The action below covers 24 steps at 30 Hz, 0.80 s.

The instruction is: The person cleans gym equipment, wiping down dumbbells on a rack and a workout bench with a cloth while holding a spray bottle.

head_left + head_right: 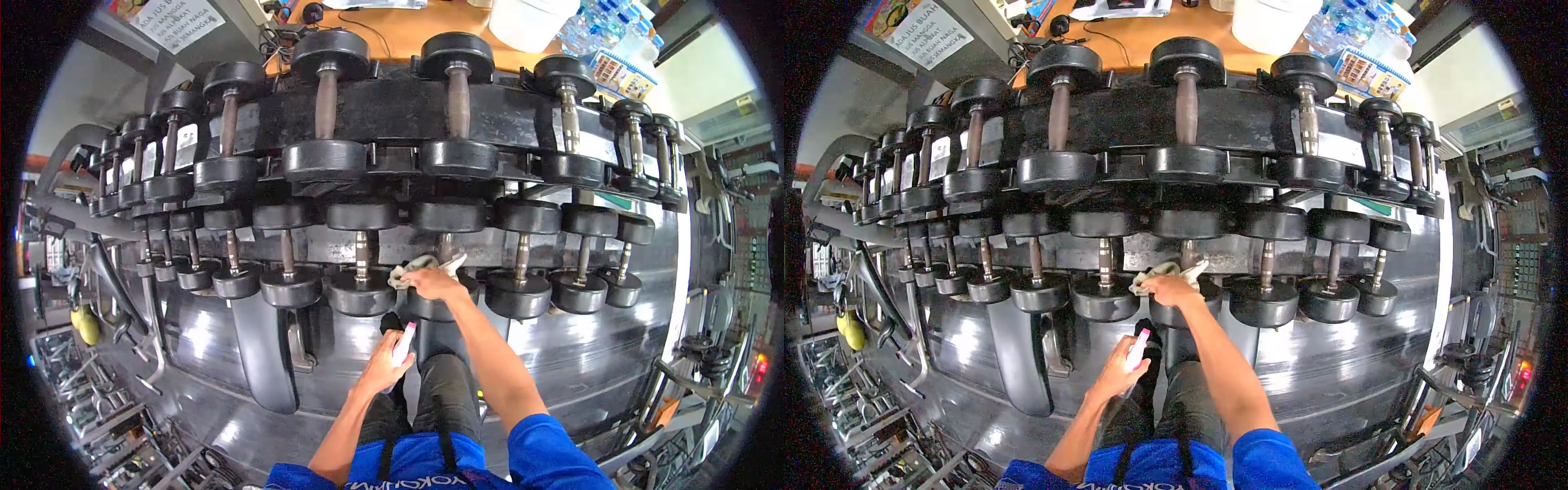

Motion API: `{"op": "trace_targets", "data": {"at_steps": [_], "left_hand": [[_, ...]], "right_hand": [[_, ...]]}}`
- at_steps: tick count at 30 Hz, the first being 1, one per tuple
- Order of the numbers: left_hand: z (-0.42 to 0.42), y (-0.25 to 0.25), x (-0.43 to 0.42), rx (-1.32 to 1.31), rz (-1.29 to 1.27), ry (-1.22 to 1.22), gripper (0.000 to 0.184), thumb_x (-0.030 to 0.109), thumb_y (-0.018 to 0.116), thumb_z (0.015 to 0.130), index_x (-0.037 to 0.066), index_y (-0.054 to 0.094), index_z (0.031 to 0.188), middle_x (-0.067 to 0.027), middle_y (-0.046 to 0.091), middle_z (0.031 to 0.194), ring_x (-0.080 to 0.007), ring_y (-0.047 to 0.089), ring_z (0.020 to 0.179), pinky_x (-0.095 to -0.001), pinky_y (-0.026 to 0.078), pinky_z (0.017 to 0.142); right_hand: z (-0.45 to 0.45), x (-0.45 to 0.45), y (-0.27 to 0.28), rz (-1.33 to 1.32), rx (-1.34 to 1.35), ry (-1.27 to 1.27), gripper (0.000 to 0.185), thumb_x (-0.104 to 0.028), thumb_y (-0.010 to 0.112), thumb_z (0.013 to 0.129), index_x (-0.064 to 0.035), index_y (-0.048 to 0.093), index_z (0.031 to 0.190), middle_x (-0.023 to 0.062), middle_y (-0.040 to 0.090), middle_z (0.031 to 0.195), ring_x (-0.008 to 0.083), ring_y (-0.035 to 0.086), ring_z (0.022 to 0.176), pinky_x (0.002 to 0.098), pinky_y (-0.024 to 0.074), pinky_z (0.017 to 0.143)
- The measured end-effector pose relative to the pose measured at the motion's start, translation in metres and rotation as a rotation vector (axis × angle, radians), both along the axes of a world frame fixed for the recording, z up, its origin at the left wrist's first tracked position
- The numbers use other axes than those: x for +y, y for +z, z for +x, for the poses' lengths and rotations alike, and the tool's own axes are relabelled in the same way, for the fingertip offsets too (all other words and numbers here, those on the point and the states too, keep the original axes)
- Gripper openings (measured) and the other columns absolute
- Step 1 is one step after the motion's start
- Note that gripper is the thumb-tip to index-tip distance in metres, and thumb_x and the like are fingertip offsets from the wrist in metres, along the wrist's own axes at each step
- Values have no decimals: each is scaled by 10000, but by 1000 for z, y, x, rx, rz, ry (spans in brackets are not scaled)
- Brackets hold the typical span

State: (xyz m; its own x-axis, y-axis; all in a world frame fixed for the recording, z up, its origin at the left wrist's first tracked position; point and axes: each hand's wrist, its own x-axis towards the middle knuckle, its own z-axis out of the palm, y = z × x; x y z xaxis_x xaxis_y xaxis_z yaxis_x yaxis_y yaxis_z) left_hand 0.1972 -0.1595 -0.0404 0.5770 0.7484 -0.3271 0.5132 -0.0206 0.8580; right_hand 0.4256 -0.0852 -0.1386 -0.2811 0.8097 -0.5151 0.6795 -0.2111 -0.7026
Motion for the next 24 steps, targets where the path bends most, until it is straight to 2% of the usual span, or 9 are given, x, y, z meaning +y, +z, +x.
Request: {"op": "trace_targets", "data": {"at_steps": [2, 6, 8, 12, 14, 19, 20, 21, 24], "left_hand": [[3, 5, 1, -32, -16, -16, 320, 71, 727, 790, 14, 582, 1070, -129, 591, 937, -286, 614, 802, -370, 507, 762], [5, 10, 2, -131, 40, -42, 276, 23, 694, 787, 30, 616, 1051, -102, 615, 897, -254, 642, 760, -356, 522, 702], [4, 11, 3, -163, 59, -50, 305, 6, 685, 784, 39, 623, 1081, -96, 622, 894, -239, 648, 728, -345, 527, 677], [5, 21, 12, -156, 47, -66, 392, -14, 670, 781, 54, 632, 1165, -81, 644, 906, -198, 640, 672, -315, 527, 645], [6, 25, 15, -150, -8, -34, 424, -22, 655, 781, 56, 630, 1198, -68, 653, 918, -165, 630, 658, -294, 519, 633], [2, 24, 14, -92, -213, 10, 443, -23, 621, 782, 34, 612, 1221, -54, 652, 938, -123, 614, 734, -274, 502, 677], [3, 20, 11, -126, -154, 5, 437, -16, 629, 780, 28, 610, 1214, -65, 646, 951, -140, 616, 771, -285, 500, 705], [3, 14, 9, -161, -91, 1, 431, -9, 636, 778, 22, 607, 1207, -76, 639, 965, -158, 617, 808, -296, 499, 733], [7, 9, 7, -203, -20, 13, 406, 10, 672, 767, 7, 599, 1166, -102, 612, 991, -202, 605, 887, -320, 486, 799]], "right_hand": [[23, -15, 13, -23, 219, -3, 320, -117, 482, 955, -103, 617, 1244, 138, 664, 1208, 328, 610, 1144, 406, 463, 995], [86, -26, 52, -243, 335, -5, 336, -153, 490, 953, -52, 602, 1253, 146, 643, 1254, 298, 594, 1178, 390, 456, 998], [125, -23, 54, -340, 156, 29, 360, -183, 486, 938, -50, 608, 1249, 141, 640, 1265, 297, 590, 1188, 385, 459, 999], [144, -42, 3, -199, -273, -356, 361, -204, 490, 901, -108, 662, 1204, 191, 631, 1249, 346, 595, 1169, 393, 472, 1008], [114, -52, -19, -45, -335, -672, 370, -230, 507, 882, -163, 669, 1208, 186, 657, 1165, 394, 624, 1076, 473, 494, 968], [85, -61, -33, -87, -325, -296, 384, -222, 529, 855, -254, 675, 1209, 156, 680, 1137, 361, 645, 1054, 455, 510, 947], [87, -58, -29, -84, -322, -198, 387, -224, 531, 851, -267, 677, 1207, 150, 682, 1138, 357, 646, 1057, 448, 509, 951], [83, -49, -3, -131, -396, -98, 372, -189, 481, 865, -189, 700, 1166, 128, 690, 1149, 336, 656, 1055, 420, 507, 950], [76, -30, 30, -193, -400, 11, 379, -254, 527, 842, -275, 701, 1177, 133, 680, 1166, 326, 635, 1101, 403, 476, 1001]]}}
